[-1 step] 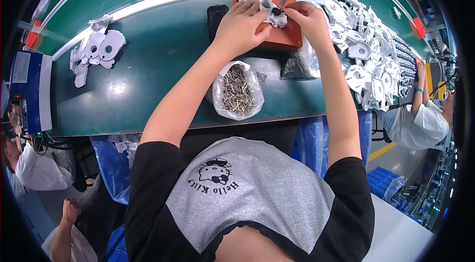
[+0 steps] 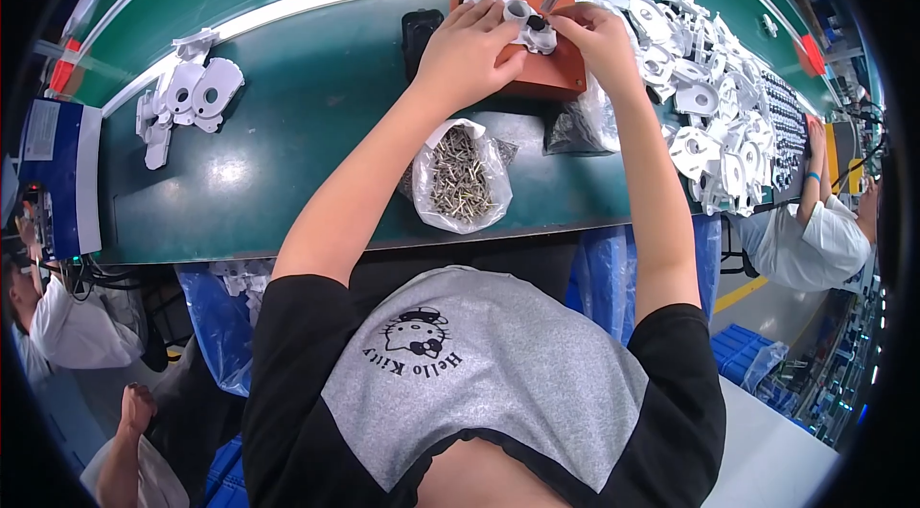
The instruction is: Assembling small metal pins into plastic housing units using a manual hand press machine on an assembly line.
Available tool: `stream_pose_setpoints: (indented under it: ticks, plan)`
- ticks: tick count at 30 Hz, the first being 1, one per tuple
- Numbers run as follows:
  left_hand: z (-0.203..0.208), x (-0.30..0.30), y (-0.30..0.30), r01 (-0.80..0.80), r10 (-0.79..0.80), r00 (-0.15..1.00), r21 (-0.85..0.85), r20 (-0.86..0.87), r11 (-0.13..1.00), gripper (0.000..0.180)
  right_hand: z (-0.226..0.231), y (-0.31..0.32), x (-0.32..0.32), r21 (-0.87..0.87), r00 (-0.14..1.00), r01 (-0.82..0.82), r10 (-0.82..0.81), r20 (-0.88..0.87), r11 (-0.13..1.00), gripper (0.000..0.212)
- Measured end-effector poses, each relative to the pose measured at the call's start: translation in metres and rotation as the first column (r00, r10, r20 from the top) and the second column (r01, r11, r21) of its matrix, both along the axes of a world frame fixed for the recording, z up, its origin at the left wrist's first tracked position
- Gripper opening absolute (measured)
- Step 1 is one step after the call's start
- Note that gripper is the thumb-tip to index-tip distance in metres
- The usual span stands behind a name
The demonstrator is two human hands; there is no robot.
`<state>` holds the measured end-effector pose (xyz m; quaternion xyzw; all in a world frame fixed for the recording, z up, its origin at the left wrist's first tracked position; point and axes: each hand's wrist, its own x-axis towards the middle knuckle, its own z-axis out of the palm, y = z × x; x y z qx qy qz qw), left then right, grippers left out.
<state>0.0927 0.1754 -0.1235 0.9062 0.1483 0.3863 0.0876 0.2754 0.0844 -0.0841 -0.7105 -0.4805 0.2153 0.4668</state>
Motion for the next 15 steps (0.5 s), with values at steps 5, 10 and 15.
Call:
stream_pose_setpoints:
  ticks: [5,10,15]
  plan:
    - [-0.001,-0.001,0.001,-0.009,0.009,1.0,0.003,-0.002,1.0,0.032,-0.004,0.006,0.001,0.009,0.999,-0.033,0.033,0.003,0.999,0.028]
    - [0.001,-0.002,0.001,-0.005,0.005,1.0,0.01,0.001,1.0,0.03,-0.005,0.008,0.006,-0.019,0.997,-0.069,0.069,0.023,0.997,0.027]
    - [0.001,-0.002,0.0,0.0,0.0,1.0,0.004,0.001,1.0,0.03,-0.005,0.017,0.011,-0.069,0.994,-0.112,0.112,-0.012,0.991,0.023]
